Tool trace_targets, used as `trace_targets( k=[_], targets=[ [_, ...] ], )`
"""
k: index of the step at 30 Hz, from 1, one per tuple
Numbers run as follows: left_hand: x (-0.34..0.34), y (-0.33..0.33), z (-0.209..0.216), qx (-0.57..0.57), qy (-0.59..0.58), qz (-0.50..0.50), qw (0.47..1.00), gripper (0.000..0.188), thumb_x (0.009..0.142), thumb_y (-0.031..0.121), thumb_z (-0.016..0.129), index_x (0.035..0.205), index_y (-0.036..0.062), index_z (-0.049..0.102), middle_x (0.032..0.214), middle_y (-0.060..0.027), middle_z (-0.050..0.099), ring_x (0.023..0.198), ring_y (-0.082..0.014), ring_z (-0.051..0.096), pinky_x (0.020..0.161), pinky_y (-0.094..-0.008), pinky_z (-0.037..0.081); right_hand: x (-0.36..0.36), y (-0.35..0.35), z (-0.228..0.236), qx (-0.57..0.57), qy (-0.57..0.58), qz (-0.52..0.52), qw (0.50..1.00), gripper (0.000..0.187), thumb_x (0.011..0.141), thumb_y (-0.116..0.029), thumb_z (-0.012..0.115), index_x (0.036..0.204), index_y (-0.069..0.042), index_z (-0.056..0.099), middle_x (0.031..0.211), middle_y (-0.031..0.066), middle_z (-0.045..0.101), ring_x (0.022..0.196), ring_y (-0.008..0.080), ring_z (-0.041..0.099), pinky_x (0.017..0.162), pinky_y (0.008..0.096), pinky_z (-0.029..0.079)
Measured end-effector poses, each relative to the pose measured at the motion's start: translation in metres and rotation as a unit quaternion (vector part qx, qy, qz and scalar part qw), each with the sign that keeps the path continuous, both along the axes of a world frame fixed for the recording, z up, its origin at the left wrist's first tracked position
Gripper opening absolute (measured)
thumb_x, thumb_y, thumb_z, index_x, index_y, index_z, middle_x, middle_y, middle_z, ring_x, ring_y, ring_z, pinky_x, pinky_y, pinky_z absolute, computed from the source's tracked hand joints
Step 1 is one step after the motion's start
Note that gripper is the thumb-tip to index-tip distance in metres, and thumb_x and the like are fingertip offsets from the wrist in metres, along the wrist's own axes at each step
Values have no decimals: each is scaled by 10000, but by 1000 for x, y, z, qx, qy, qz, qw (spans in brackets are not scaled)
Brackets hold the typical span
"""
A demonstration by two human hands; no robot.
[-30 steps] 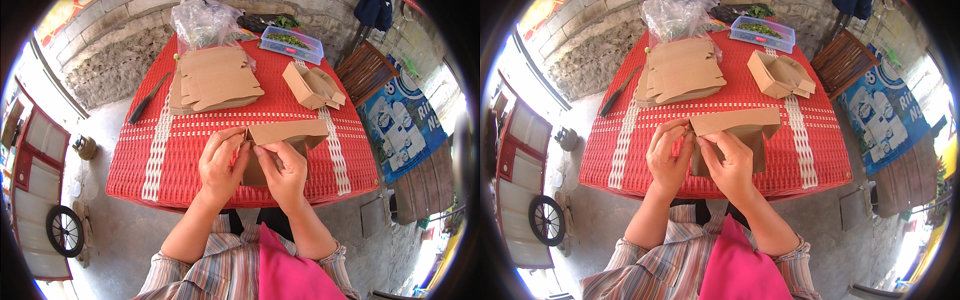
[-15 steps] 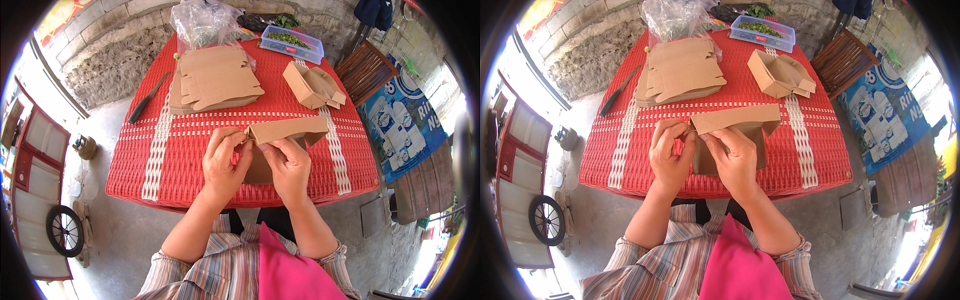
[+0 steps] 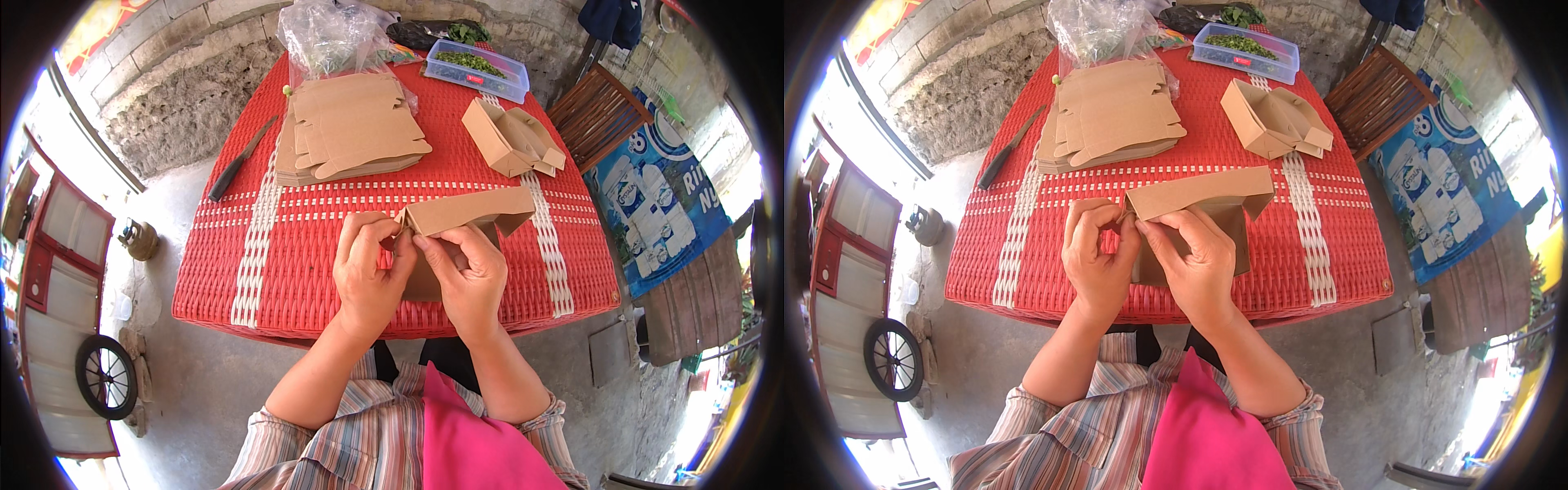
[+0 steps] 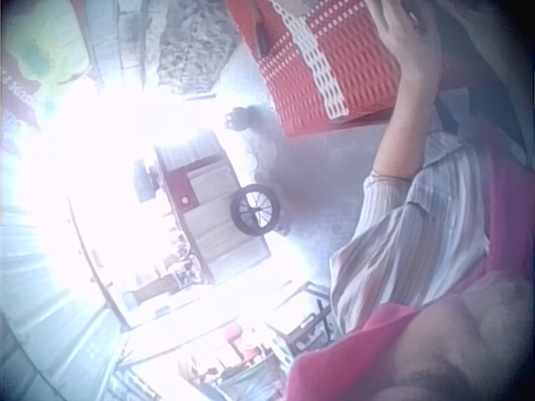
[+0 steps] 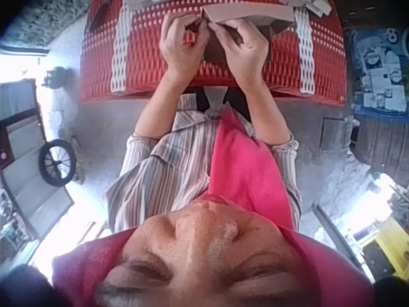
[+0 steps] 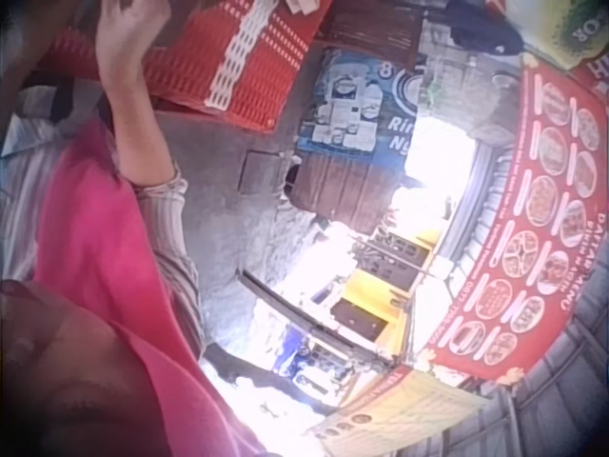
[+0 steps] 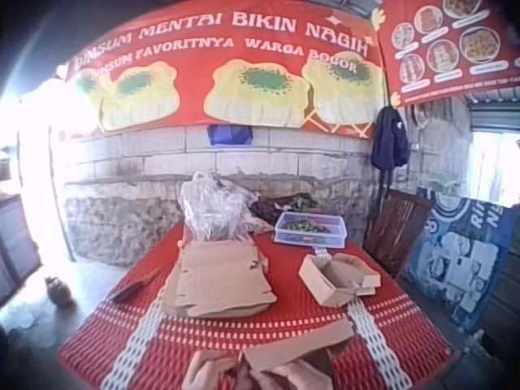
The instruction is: The person assembles flat cardboard sheets into small rectangular boxes by hand. They fold the side flaps, tuck the tabs into slots, and press the edges to form the box structure. The person repeats this process for multiple units, stacking the finished boxes on the table.
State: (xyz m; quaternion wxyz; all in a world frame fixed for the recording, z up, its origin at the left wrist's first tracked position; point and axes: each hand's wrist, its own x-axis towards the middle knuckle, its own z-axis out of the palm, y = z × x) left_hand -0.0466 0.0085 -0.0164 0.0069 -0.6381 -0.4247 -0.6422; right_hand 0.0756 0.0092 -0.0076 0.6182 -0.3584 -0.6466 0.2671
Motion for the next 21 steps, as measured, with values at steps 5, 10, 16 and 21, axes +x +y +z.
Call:
trace_targets(
  k=[5, 10, 16, 21],
  targets=[
    [-5, 2, 1, 12, 18, -18, 1000, 208, 768, -106, 680, 933, -18, 589, 906, -124, 592, 733, -209, 594, 616, -295, 509, 0, 0, 3, 1, 17, 18, 1000, 120, 842, 44, 697, 953, 30, 655, 874, 99, 686, 831, 141, 680, 722, 260, 537],
    [-11, 2, 2, 13, 36, -57, 998, 194, 788, -91, 676, 952, -22, 600, 913, -134, 600, 761, -245, 594, 659, -325, 507, 0, 0, 4, -22, 12, 21, 999, 117, 863, 42, 681, 974, 33, 646, 885, 87, 685, 823, 116, 670, 736, 257, 545],
    [-19, 4, 3, -4, 53, -83, 995, 183, 796, -60, 680, 958, -16, 609, 910, -142, 603, 798, -288, 594, 694, -359, 497, 1, 2, 1, -42, 35, 47, 997, 98, 866, 39, 683, 955, 40, 643, 881, 73, 691, 819, 100, 664, 720, 250, 543],
    [-24, 3, 12, -25, 81, -94, 992, 158, 798, -58, 667, 944, -20, 619, 912, -138, 604, 822, -299, 604, 705, -370, 498, 4, 3, -1, -70, 31, 68, 995, 111, 869, 40, 679, 975, 39, 647, 890, 76, 701, 822, 96, 664, 738, 241, 541]
  ],
)
